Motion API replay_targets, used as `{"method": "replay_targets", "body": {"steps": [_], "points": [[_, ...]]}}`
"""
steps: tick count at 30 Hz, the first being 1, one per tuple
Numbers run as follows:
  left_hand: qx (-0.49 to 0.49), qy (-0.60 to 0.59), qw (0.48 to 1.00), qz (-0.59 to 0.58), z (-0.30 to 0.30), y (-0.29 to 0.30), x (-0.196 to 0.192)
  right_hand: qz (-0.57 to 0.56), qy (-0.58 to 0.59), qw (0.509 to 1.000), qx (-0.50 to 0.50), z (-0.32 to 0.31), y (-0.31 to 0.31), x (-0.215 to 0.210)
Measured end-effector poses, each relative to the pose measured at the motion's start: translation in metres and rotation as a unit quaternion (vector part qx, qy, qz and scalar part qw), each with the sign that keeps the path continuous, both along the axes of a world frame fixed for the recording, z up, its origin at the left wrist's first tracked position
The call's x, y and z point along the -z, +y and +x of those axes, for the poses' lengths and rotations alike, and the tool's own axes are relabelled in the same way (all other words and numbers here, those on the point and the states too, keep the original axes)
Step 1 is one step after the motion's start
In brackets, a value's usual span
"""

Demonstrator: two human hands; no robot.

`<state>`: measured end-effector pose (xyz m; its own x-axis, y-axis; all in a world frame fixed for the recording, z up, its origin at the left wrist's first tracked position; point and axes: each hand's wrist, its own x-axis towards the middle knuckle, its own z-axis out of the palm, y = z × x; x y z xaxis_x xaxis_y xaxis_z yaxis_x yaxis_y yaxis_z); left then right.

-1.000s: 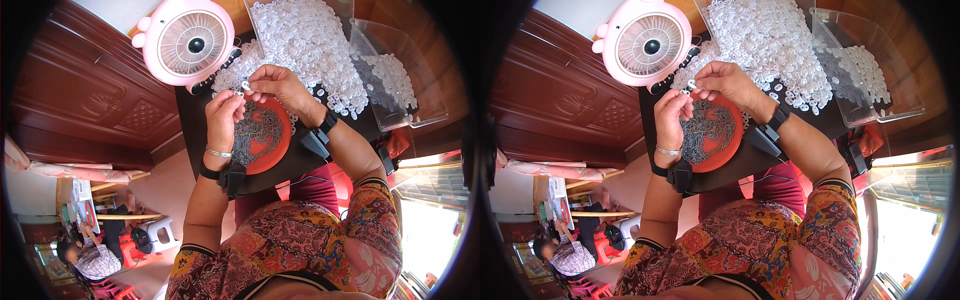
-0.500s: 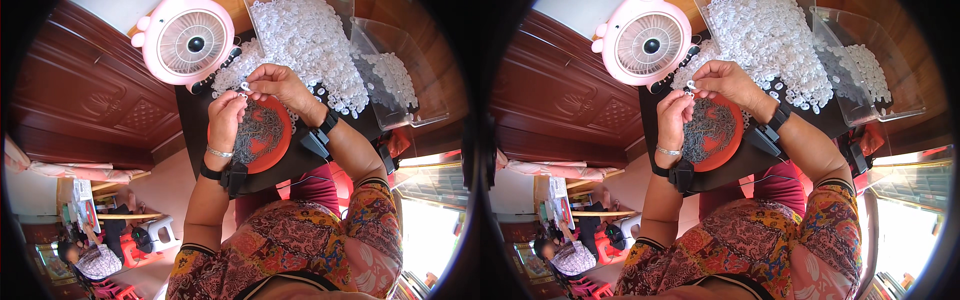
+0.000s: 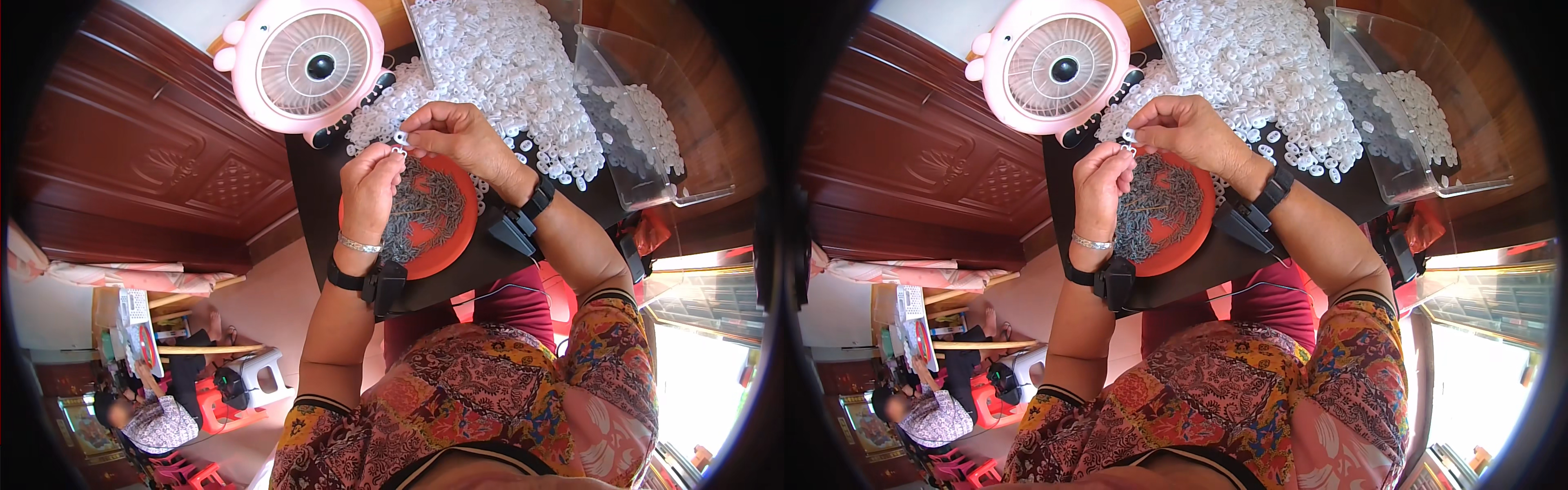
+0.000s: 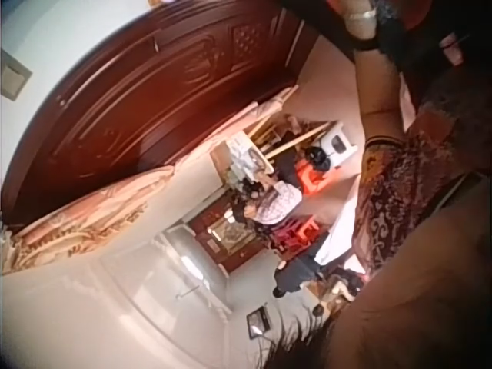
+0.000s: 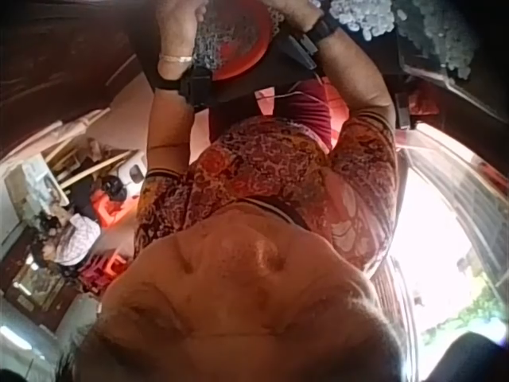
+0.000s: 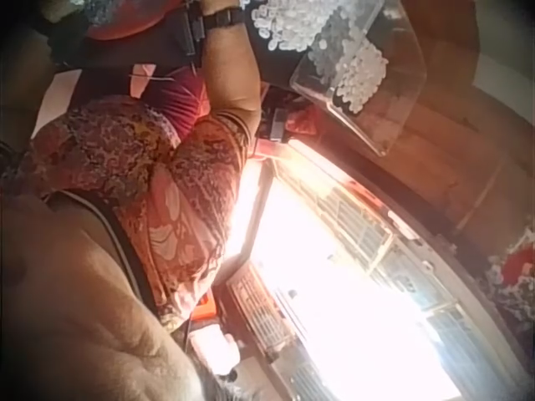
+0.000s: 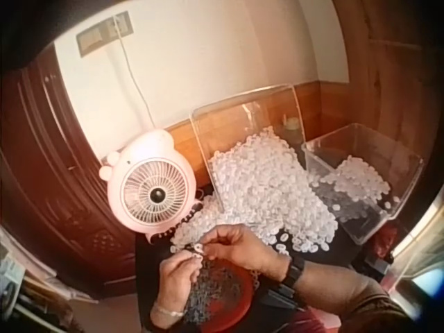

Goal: Manually inserting metal pins into small white plastic hardware components.

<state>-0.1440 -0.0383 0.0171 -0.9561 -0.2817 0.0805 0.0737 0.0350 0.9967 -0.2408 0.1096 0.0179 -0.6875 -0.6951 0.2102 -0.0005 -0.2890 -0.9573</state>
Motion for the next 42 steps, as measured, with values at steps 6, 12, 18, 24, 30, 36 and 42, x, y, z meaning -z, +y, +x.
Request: {"method": "replay_targets", "body": {"steps": [6, 12, 18, 24, 30, 36, 42], "points": [[-0.001, -0.004, 1.0, -0.009, 0.001, 0.001, -0.001, -0.002, 0.006, 1.0, 0.005, 0.001, 0.0, -0.001], [-0.003, -0.005, 1.0, -0.012, 0.0, 0.003, -0.001, 0.007, 0.041, 0.999, 0.003, 0.0, 0.001, 0.0], [-0.011, 0.002, 1.0, -0.011, 0.0, 0.004, -0.001, 0.018, 0.05, 0.999, 0.005, 0.004, -0.002, 0.002], [-0.015, 0.017, 1.0, 0.017, 0.0, 0.004, 0.0, 0.027, 0.11, 0.994, -0.003, 0.007, -0.004, 0.001], [-0.014, -0.006, 0.998, 0.061, -0.001, 0.004, 0.002, 0.096, 0.179, 0.978, 0.043, 0.015, -0.002, -0.002], [0.004, -0.005, 0.996, 0.091, -0.001, 0.001, 0.003, 0.098, 0.229, 0.966, 0.065, 0.017, -0.003, -0.001], [0.011, -0.014, 0.997, 0.069, -0.002, 0.0, 0.007, 0.088, 0.302, 0.942, 0.115, 0.02, -0.005, -0.002]]}}
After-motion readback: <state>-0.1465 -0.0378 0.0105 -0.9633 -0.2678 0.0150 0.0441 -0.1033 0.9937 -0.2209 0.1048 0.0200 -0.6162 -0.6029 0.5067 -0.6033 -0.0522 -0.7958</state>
